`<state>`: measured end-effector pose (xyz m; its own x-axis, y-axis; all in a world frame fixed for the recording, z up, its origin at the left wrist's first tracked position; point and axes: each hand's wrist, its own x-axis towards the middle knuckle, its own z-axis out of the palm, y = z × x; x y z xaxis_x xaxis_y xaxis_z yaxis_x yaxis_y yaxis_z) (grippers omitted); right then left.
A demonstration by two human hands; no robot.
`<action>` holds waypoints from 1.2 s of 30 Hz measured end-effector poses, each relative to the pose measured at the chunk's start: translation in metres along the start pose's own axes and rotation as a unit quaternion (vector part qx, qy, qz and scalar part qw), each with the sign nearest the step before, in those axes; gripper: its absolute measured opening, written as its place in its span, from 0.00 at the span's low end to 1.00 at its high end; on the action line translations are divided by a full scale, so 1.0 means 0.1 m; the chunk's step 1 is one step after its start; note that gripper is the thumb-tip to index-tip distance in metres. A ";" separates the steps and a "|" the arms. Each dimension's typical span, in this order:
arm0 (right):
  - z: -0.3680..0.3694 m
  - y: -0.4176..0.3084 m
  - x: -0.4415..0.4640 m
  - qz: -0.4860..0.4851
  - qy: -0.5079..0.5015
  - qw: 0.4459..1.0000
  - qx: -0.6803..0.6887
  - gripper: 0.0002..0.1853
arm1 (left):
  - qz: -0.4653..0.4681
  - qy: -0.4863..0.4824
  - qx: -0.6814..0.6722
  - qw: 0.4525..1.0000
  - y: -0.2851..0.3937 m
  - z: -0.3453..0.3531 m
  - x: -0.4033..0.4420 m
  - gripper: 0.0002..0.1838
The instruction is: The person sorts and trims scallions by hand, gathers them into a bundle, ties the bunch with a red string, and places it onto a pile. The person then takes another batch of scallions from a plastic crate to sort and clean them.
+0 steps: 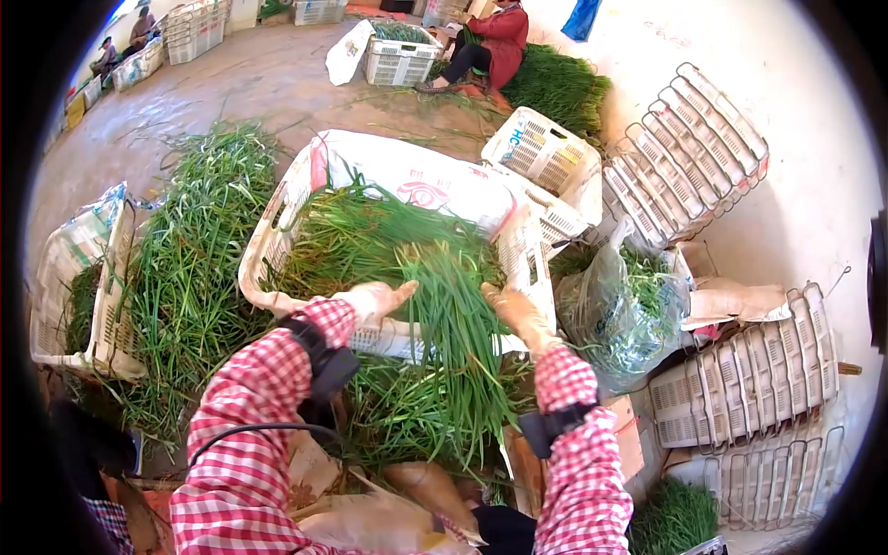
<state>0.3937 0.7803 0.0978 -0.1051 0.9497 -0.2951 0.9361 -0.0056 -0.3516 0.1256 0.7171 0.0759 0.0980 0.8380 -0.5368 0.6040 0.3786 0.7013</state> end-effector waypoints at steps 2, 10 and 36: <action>0.08 -0.09 0.02 0.057 -0.111 0.992 -0.004 0.56 | -0.019 -0.056 -0.417 0.907 -0.08 0.30 0.26 0.39; 0.53 -0.40 -0.11 -0.019 -0.114 0.985 0.128 0.41 | 0.011 -0.156 -0.539 0.827 0.33 0.63 0.66 0.45; 0.93 -0.62 -3.03 -0.467 -0.204 0.856 -0.085 0.43 | 0.067 -0.187 -0.695 0.691 -0.98 1.46 -1.46 0.25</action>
<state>0.3359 0.4633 0.1265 -0.9103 0.3273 -0.2534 0.4121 0.7745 -0.4799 0.1673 0.4998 0.0171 0.4335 0.8403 -0.3254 -0.7476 0.5370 0.3907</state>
